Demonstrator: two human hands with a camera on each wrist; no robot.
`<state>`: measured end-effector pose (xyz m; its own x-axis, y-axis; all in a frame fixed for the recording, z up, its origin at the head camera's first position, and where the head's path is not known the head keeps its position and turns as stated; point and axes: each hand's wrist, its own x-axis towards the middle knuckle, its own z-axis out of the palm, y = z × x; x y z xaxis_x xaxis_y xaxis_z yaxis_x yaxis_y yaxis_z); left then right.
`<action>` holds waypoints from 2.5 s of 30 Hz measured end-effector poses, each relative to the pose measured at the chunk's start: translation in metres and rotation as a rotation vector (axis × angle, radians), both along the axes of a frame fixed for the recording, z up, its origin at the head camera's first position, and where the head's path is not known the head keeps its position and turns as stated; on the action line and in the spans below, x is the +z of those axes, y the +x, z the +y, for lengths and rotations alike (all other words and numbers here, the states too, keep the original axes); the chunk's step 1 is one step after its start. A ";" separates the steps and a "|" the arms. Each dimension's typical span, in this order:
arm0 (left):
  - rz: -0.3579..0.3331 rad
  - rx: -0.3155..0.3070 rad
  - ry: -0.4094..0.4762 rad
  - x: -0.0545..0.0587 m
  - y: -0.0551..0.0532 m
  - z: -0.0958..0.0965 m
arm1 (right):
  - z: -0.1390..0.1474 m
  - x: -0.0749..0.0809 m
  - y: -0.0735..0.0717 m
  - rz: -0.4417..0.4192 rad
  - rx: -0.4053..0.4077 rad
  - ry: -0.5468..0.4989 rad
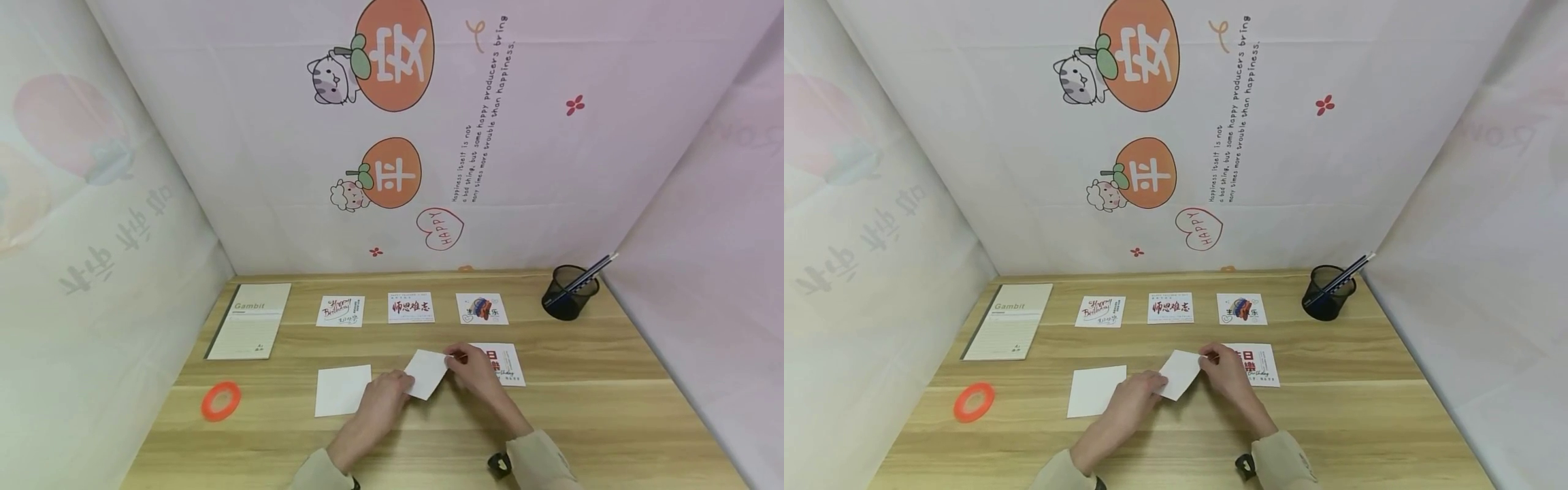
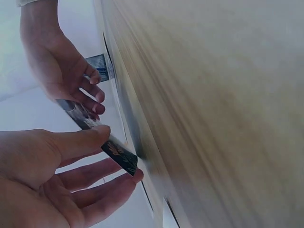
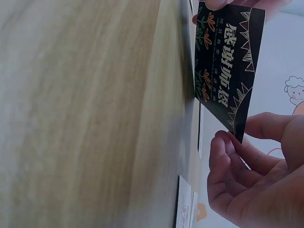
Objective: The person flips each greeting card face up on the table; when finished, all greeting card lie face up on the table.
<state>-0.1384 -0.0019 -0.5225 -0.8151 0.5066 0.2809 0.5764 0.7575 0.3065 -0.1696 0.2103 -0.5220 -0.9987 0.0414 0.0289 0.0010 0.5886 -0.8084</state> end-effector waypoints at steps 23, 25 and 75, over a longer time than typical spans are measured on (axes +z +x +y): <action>0.164 0.093 0.147 0.000 -0.006 -0.008 | 0.006 0.002 0.005 0.048 0.021 -0.203; 0.171 0.101 0.168 0.001 -0.006 -0.008 | 0.006 0.002 0.006 0.058 0.011 -0.207; -0.187 0.258 0.484 0.000 -0.020 -0.016 | -0.003 -0.007 0.011 0.035 0.015 -0.165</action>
<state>-0.1588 -0.0181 -0.5224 -0.9534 0.1344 0.2703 0.2941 0.6148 0.7318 -0.1586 0.2070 -0.5288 -0.9977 0.0336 0.0581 -0.0369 0.4475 -0.8935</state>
